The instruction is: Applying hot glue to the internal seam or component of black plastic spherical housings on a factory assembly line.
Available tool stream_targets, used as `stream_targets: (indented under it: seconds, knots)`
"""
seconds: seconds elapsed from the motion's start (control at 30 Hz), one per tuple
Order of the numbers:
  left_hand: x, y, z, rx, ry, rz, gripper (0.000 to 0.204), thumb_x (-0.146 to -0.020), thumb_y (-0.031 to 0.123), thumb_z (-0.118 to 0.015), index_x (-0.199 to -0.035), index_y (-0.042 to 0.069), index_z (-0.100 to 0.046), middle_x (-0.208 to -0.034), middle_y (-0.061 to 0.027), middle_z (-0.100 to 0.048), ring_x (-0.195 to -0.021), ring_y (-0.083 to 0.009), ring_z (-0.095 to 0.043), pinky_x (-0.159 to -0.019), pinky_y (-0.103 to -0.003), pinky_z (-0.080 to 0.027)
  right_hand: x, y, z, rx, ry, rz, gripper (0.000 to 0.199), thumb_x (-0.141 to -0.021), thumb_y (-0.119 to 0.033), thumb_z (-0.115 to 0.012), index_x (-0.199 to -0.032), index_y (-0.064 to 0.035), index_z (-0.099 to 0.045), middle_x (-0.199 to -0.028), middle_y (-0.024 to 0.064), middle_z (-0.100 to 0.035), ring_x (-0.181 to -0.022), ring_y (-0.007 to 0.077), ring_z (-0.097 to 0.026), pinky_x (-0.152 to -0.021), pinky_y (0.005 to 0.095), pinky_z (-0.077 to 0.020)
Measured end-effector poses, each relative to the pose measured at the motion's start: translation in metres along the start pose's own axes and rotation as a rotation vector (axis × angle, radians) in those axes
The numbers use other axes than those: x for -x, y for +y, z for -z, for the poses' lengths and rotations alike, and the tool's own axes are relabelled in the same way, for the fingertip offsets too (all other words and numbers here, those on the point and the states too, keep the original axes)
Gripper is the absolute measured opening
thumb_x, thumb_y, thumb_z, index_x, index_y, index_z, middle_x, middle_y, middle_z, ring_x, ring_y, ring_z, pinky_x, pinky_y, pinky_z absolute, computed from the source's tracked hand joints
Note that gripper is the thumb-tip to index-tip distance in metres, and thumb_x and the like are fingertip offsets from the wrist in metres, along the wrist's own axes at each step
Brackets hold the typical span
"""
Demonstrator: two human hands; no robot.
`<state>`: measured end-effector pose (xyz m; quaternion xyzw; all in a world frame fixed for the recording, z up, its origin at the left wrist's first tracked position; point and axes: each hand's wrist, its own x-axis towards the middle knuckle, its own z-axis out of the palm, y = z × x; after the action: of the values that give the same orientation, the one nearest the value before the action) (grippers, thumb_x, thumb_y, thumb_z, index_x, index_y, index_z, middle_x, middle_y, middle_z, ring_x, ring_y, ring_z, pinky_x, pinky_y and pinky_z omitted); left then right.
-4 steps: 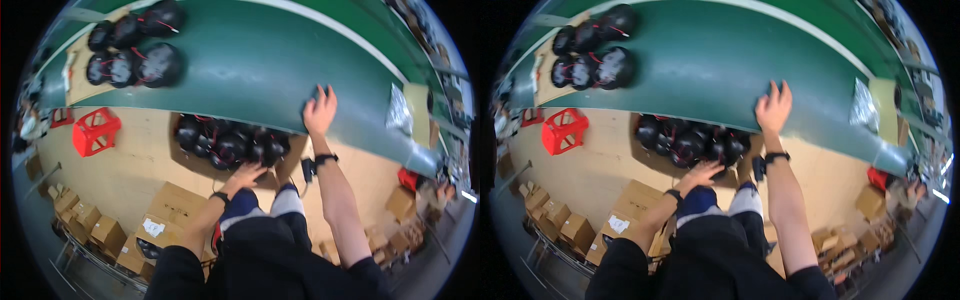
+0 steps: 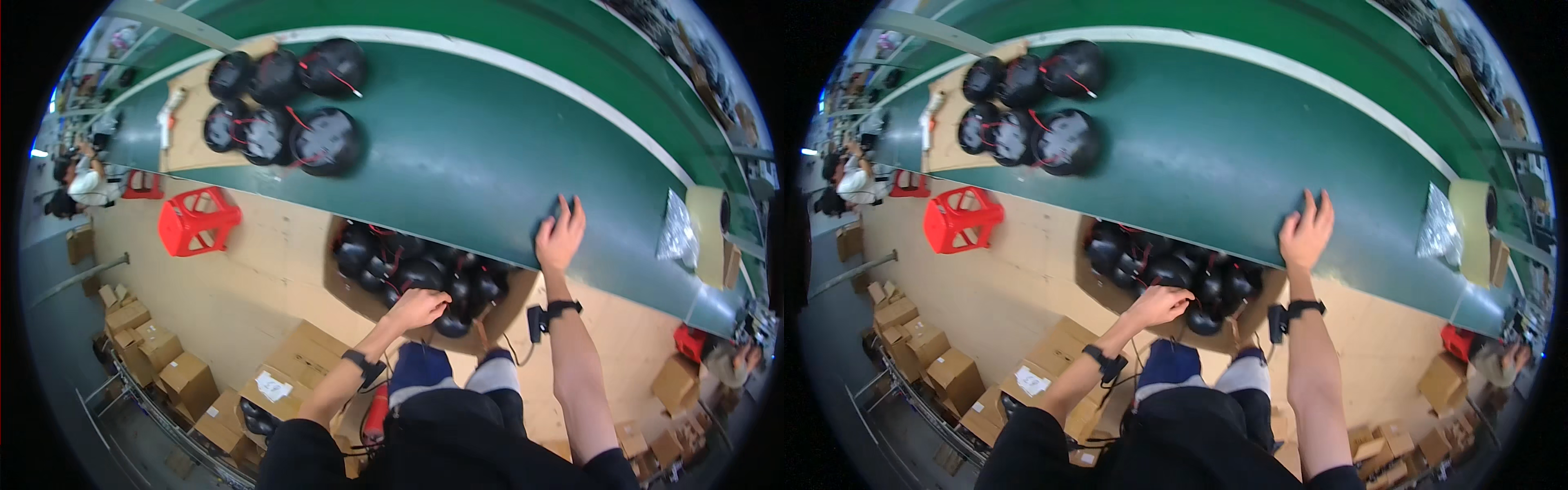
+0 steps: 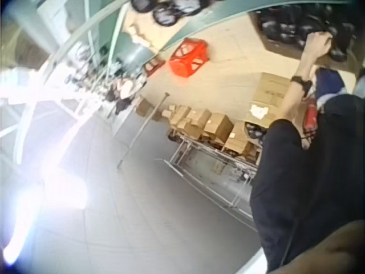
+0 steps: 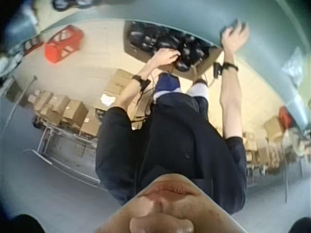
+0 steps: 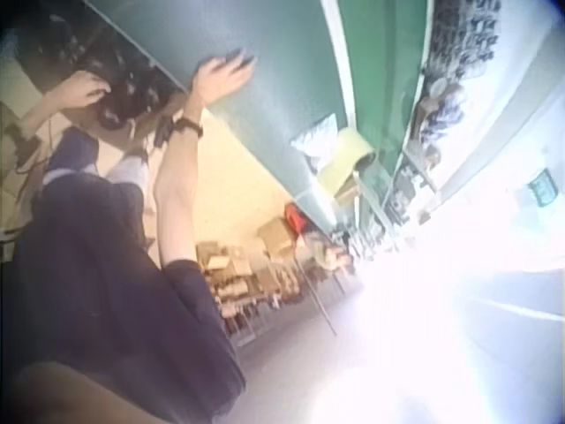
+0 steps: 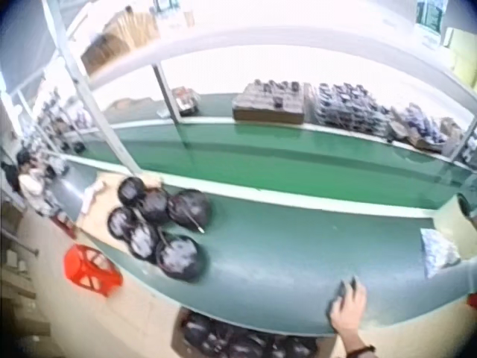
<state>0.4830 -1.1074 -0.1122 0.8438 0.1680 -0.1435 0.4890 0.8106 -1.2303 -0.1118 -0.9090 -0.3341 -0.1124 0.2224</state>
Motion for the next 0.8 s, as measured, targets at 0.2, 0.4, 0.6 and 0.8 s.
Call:
stream_targets:
  seconds: [0.2,0.4,0.6,0.8]
  knots:
    - [-0.011,-0.007,0.225,-0.23,1.129,0.157,0.048,-0.081,0.019,-0.081,-0.122,0.001,-0.062,-0.11,-0.0152,-0.066,-0.106,-0.0348,-0.062,-0.095,-0.044,-0.05,0.004,-0.001,-0.001,0.018,-0.067,-0.088,0.052,-0.089,-0.011,-0.057,-0.141,-0.0112,-0.056,-0.155,0.0184,-0.043,-0.141,0.0426,-0.04,-0.115,0.0527,-0.0358]
    - [-0.033,-0.038,0.291,-0.336,1.14,0.402,0.064,-0.084,0.039,-0.079,-0.132,0.001,-0.059,-0.118,-0.0189,-0.068,-0.109,-0.0349,-0.063,-0.094,-0.045,-0.051,0.006,0.003,-0.002,0.043,-0.082,-0.09,0.051,-0.09,-0.012,-0.056,-0.141,-0.0121,-0.056,-0.156,0.017,-0.042,-0.142,0.0421,-0.039,-0.115,0.0526,-0.0352]
    - [-0.012,-0.014,0.299,-0.29,0.971,0.583,0.028,-0.093,0.025,-0.074,-0.103,-0.001,-0.074,-0.067,-0.0099,-0.07,-0.065,-0.0175,-0.067,-0.067,-0.032,-0.052,0.005,0.003,-0.003,0.03,-0.079,-0.094,0.051,-0.089,-0.012,-0.056,-0.141,-0.0125,-0.056,-0.155,0.0167,-0.042,-0.141,0.0418,-0.039,-0.115,0.0528,-0.0354]
    - [-0.026,-0.002,0.322,-0.027,0.951,0.311,0.022,-0.096,0.014,-0.069,-0.114,0.002,-0.073,-0.078,-0.0067,-0.073,-0.072,-0.0103,-0.067,-0.069,-0.027,-0.051,0.005,0.002,-0.002,0.045,-0.07,-0.089,0.052,-0.089,-0.012,-0.057,-0.14,-0.0126,-0.056,-0.155,0.0165,-0.043,-0.141,0.0409,-0.04,-0.115,0.0522,-0.0357]
